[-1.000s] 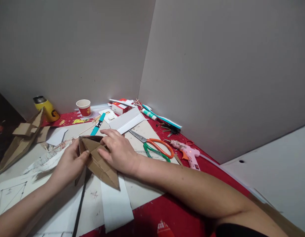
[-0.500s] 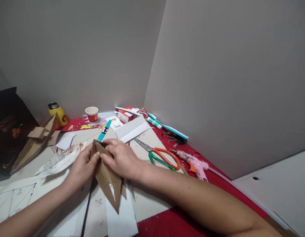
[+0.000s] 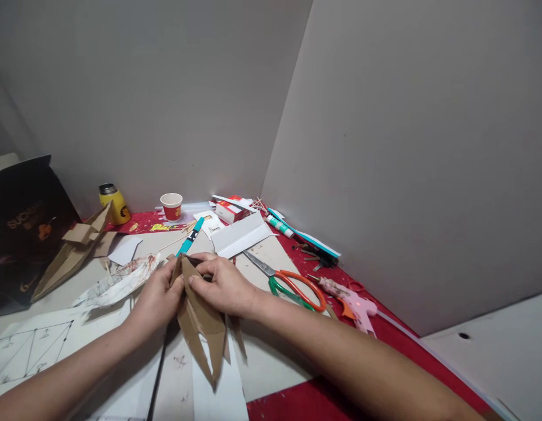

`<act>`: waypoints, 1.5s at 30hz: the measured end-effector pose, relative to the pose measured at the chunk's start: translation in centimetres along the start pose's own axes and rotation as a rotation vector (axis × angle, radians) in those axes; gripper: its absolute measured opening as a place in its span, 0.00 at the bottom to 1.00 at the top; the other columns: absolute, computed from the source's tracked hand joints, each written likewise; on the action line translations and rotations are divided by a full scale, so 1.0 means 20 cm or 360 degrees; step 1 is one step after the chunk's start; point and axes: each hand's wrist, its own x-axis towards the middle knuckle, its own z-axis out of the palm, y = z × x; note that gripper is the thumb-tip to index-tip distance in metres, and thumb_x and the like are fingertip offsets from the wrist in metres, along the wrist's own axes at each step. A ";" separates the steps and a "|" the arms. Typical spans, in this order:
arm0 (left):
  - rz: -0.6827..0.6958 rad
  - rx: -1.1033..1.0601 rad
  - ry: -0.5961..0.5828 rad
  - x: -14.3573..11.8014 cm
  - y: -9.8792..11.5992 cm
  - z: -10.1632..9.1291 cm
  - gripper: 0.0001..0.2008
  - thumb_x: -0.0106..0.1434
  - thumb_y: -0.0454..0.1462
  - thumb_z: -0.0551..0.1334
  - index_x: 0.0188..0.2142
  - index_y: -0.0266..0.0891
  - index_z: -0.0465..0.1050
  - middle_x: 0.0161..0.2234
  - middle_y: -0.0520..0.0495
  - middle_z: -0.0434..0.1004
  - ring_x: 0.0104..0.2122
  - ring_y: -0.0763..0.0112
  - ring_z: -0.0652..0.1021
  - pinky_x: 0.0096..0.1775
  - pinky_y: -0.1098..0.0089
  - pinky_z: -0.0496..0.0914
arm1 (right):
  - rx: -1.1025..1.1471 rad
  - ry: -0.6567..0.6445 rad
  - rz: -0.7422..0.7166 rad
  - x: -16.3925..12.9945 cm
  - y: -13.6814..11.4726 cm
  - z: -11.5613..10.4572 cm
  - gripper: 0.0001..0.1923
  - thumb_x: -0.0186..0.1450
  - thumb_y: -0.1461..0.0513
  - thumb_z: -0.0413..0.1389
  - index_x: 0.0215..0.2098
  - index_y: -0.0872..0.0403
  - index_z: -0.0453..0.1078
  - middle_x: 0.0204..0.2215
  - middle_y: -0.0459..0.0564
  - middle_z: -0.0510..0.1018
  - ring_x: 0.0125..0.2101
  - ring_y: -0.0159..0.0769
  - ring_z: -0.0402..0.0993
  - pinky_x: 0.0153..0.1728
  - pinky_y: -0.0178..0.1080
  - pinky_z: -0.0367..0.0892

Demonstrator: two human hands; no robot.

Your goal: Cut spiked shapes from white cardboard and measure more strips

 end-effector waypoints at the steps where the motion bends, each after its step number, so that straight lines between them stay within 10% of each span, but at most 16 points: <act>1: -0.0001 0.0014 0.0002 -0.01 0.00 0.01 0.14 0.61 0.31 0.53 0.43 0.39 0.73 0.38 0.45 0.79 0.42 0.58 0.77 0.46 0.61 0.68 | -0.0030 0.0023 0.0008 0.00 0.00 0.01 0.12 0.62 0.68 0.55 0.22 0.54 0.73 0.46 0.57 0.80 0.53 0.45 0.72 0.50 0.46 0.70; 27: 0.0046 0.0201 -0.0037 -0.01 -0.05 0.03 0.10 0.63 0.32 0.52 0.34 0.40 0.73 0.31 0.47 0.80 0.34 0.63 0.78 0.37 0.67 0.68 | -0.0252 0.0236 -0.0282 0.00 0.06 0.05 0.11 0.65 0.65 0.53 0.27 0.54 0.73 0.52 0.60 0.75 0.57 0.44 0.67 0.57 0.52 0.63; 45: 0.0214 0.0163 -0.0063 0.00 -0.03 0.00 0.12 0.65 0.33 0.53 0.39 0.40 0.76 0.34 0.49 0.81 0.35 0.65 0.78 0.39 0.69 0.68 | -0.0128 -0.0099 -0.0406 0.01 0.09 -0.04 0.09 0.67 0.64 0.53 0.32 0.54 0.75 0.56 0.59 0.71 0.64 0.44 0.56 0.62 0.53 0.55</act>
